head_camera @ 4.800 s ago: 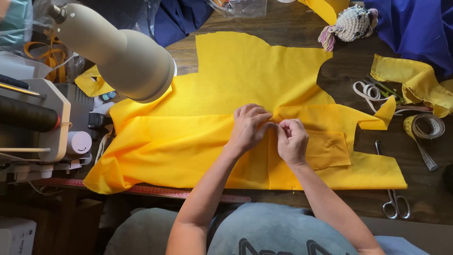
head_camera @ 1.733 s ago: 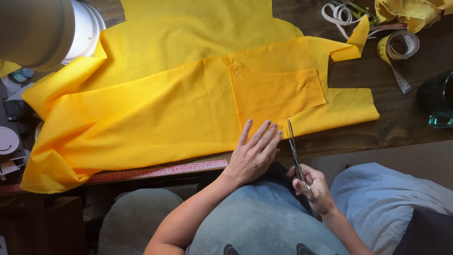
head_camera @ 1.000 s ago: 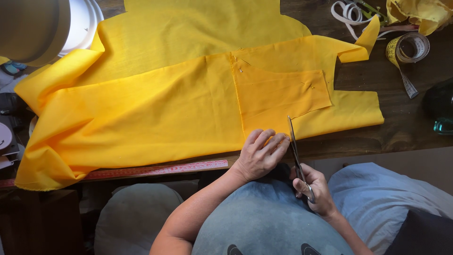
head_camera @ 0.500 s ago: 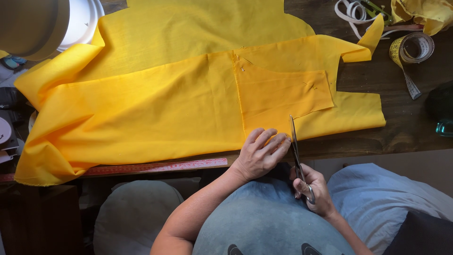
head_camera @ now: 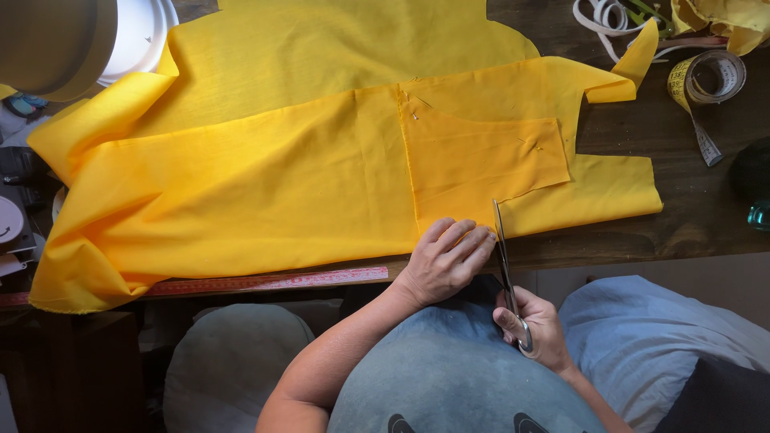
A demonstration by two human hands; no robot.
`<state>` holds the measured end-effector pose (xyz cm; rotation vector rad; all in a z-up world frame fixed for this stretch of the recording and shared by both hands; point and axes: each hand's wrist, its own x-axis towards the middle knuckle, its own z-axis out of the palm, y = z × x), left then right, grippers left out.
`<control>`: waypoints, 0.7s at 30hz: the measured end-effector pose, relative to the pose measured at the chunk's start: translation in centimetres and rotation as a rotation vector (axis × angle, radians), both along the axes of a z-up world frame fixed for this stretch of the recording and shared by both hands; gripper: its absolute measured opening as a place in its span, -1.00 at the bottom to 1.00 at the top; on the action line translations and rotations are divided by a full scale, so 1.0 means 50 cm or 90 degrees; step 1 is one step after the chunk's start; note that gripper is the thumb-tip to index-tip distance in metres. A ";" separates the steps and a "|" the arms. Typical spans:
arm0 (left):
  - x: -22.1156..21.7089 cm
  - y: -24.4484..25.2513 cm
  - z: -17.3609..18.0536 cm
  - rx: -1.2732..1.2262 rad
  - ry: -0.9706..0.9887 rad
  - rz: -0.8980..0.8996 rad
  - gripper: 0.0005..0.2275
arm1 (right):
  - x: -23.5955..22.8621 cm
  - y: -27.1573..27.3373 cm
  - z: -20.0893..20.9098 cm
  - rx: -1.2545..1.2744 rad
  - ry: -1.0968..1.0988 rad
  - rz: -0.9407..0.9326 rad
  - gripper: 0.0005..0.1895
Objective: Pinning a fabric pattern onto a larger piece of yellow fabric and cutting it out with scissors
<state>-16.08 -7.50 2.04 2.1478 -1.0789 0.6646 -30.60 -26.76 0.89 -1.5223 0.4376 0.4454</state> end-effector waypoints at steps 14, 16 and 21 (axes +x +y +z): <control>0.000 0.010 0.012 -0.025 0.017 -0.034 -0.86 | 0.059 0.027 0.023 0.025 -0.031 -0.026 -0.39; 0.000 0.010 0.009 -0.017 0.018 -0.031 -0.85 | 0.053 0.029 0.020 0.005 -0.036 -0.027 -0.42; 0.001 0.010 0.004 -0.019 0.022 -0.045 -0.82 | 0.039 0.026 0.010 0.004 -0.026 -0.041 -0.50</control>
